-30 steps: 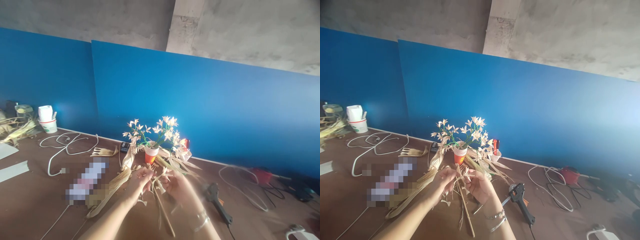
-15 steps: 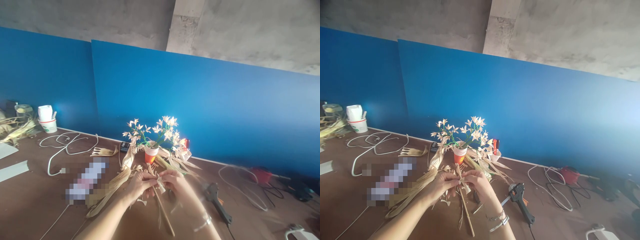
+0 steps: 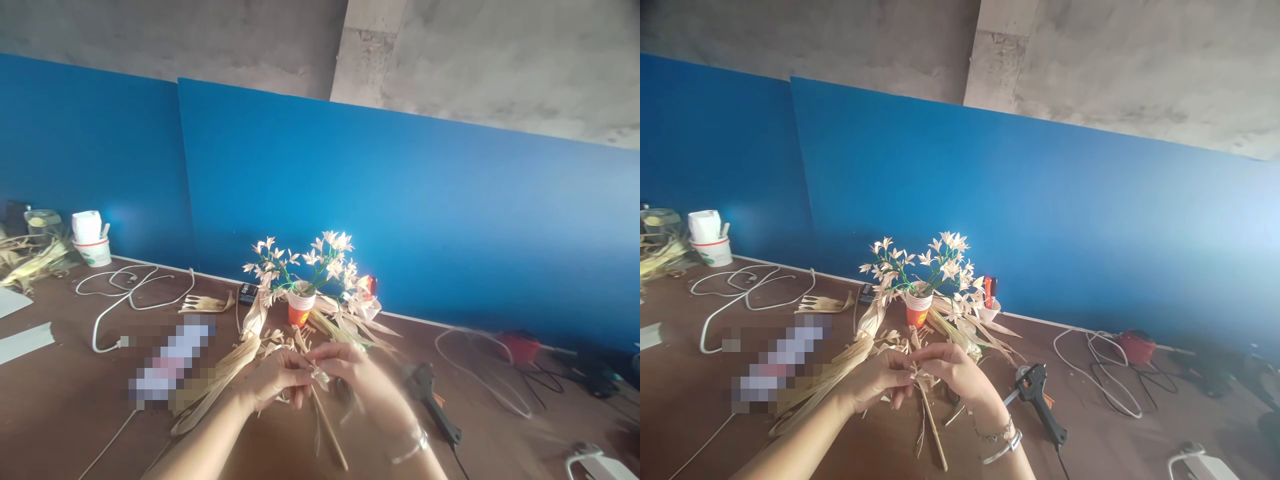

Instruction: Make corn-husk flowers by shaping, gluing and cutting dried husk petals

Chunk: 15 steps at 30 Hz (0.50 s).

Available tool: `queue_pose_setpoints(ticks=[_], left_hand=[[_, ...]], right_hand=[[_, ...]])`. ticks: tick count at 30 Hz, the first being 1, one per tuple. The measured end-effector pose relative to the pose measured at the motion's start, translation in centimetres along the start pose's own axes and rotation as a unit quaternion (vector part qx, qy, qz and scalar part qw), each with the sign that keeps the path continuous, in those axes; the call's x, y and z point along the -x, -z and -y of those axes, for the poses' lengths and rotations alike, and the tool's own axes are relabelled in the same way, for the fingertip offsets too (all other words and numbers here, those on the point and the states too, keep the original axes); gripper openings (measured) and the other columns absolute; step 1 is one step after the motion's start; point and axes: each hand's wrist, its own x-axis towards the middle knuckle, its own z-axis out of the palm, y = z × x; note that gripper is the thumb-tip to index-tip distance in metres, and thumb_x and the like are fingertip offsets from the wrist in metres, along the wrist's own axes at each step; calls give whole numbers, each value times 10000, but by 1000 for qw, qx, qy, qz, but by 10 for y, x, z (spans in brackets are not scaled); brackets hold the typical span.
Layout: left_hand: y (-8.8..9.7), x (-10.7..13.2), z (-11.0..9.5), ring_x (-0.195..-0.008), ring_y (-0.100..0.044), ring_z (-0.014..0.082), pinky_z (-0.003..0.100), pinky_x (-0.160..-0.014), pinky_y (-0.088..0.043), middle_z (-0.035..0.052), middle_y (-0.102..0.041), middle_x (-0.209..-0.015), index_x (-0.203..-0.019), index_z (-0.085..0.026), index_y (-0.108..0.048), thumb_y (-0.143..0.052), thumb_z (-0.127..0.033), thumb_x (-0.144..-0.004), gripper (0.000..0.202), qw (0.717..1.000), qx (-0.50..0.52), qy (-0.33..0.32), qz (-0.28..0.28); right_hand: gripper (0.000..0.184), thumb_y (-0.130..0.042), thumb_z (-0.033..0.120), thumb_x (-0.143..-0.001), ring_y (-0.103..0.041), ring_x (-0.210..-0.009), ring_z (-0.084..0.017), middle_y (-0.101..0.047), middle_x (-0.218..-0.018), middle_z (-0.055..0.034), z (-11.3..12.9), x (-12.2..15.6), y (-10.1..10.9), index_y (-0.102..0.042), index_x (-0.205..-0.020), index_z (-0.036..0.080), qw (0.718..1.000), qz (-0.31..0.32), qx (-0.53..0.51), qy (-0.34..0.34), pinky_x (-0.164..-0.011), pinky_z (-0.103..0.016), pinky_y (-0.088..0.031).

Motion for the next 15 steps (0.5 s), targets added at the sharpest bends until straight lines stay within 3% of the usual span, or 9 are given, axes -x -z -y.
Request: queue_pose_setpoints(ticks=[3,5,11,15], left_hand=[[0,2,-1,-381,-549,85,195,-395,-363,13,-656,-534,-608,-131,-692,-850,-481,-582,385,1000,12,9,26],[-1,4,-1,-389,-553,87,197,-397,-370,10,-662,-541,-601,-140,-681,-858,-465,-578,371,999,19,13,32],[-2,5,-2,-417,-572,95,202,-410,-346,8,-666,-563,-625,-142,-688,-863,-469,-561,377,1000,6,14,21],[-4,6,-6,-429,-562,98,201,-433,-310,-6,-636,-498,-636,-151,-702,-828,-446,-622,322,999,-34,-2,3]], right_hand=[[219,-712,359,-758,-542,-605,-134,-697,-725,-10,-7,-2,5,-782,-904,211,996,87,-7,-13,-574,-258,-384],[198,-741,363,-734,-474,-535,-106,-663,-674,1,-12,-5,7,-769,-840,199,994,108,-11,-24,-519,-249,-309],[126,-768,261,-657,-464,-542,-96,-593,-564,39,-10,-6,1,-672,-665,180,999,23,-37,-32,-535,-238,-279],[106,-726,217,-645,-422,-486,-82,-561,-506,50,-6,-8,-3,-635,-610,177,998,-36,-17,-42,-489,-232,-254]])
